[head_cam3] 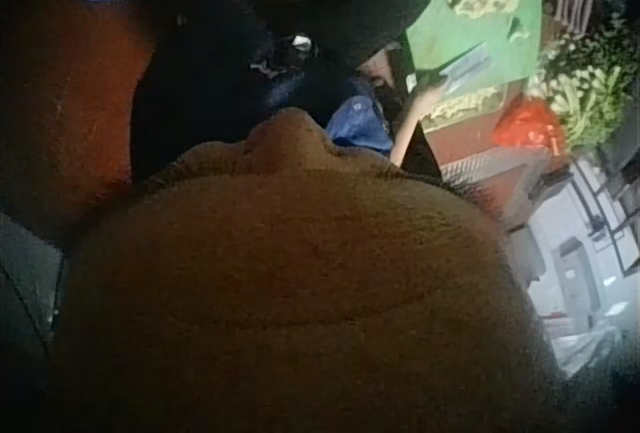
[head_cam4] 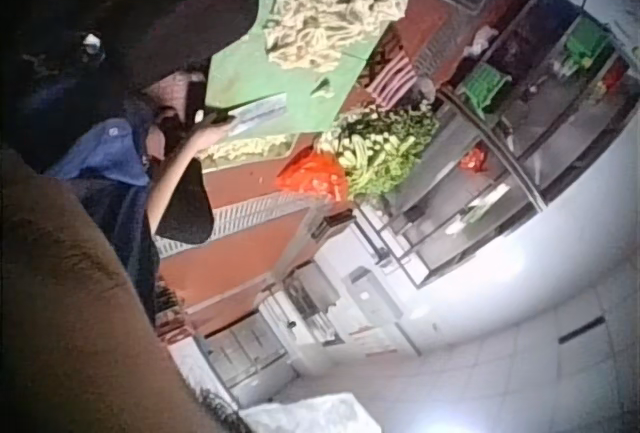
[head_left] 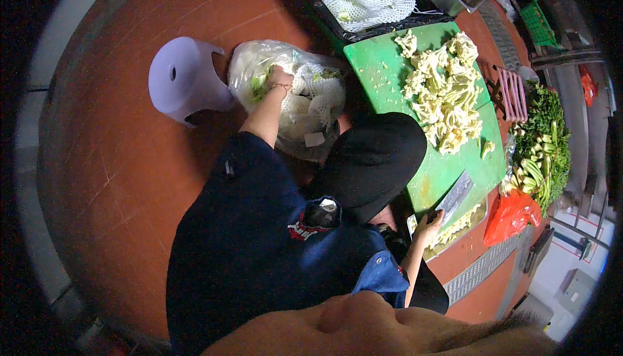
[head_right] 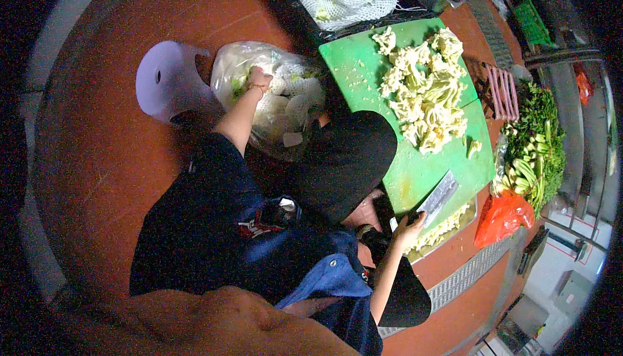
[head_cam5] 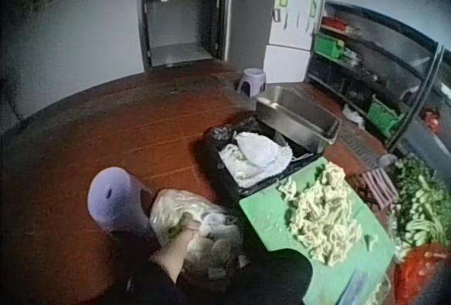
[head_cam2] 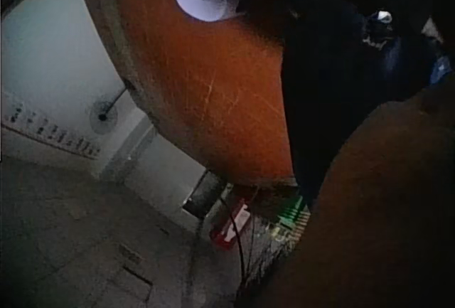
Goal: The person breaks cauliflower into florets by hand, chops them with a cleaver on a green cutting board, and places the pieces into a metal tray while sitting on the floor.
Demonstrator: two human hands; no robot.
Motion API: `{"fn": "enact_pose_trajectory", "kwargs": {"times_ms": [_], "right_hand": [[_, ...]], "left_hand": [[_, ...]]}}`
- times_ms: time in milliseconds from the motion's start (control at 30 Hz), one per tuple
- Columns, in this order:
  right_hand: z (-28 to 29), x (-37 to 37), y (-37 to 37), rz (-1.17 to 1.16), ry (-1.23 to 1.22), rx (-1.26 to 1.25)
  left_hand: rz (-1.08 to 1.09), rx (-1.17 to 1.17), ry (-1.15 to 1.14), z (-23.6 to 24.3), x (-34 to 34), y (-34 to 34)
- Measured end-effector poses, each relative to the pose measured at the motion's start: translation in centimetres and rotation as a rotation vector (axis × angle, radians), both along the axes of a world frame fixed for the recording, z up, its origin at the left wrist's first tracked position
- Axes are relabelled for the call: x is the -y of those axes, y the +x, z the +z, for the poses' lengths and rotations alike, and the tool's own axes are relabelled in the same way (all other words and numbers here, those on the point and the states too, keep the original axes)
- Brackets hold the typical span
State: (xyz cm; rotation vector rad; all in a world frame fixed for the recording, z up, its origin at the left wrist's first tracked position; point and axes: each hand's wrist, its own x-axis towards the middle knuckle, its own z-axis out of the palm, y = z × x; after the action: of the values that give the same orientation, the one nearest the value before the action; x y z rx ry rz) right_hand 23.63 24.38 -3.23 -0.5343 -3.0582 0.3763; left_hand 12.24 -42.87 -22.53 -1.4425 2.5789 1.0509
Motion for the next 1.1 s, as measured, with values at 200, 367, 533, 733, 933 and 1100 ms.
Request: {"fn": "enact_pose_trajectory", "kwargs": {"times_ms": [200, 367, 533, 733, 933, 1100], "right_hand": [[-0.4, 0.3, -0.4, 0.064, -0.041, 0.005], [0.1, -0.6, 0.5, 0.076, -0.013, -0.012], [0.2, 0.0, -0.2, 0.155, 0.019, -0.097], [-1.0, -0.5, -0.5, 0.178, -0.020, -0.089], [-0.3, -0.5, 0.6, 0.148, -0.030, -0.084], [-0.4, -0.5, -1.0, 0.213, -0.013, 0.000]], "left_hand": [[-0.545, -0.006, -0.080, -2.9, -3.7, -0.1], [-0.295, -0.260, -0.339, 1.5, -6.8, 1.5], [-0.256, 0.229, -0.329, 4.1, 2.2, 7.0], [-0.361, -0.009, -0.263, 3.0, 8.2, 10.7], [-0.604, 0.072, -0.230, 9.2, -3.6, 3.7], [-1.211, 0.240, -0.508, -1.4, -7.2, -0.5]]}}
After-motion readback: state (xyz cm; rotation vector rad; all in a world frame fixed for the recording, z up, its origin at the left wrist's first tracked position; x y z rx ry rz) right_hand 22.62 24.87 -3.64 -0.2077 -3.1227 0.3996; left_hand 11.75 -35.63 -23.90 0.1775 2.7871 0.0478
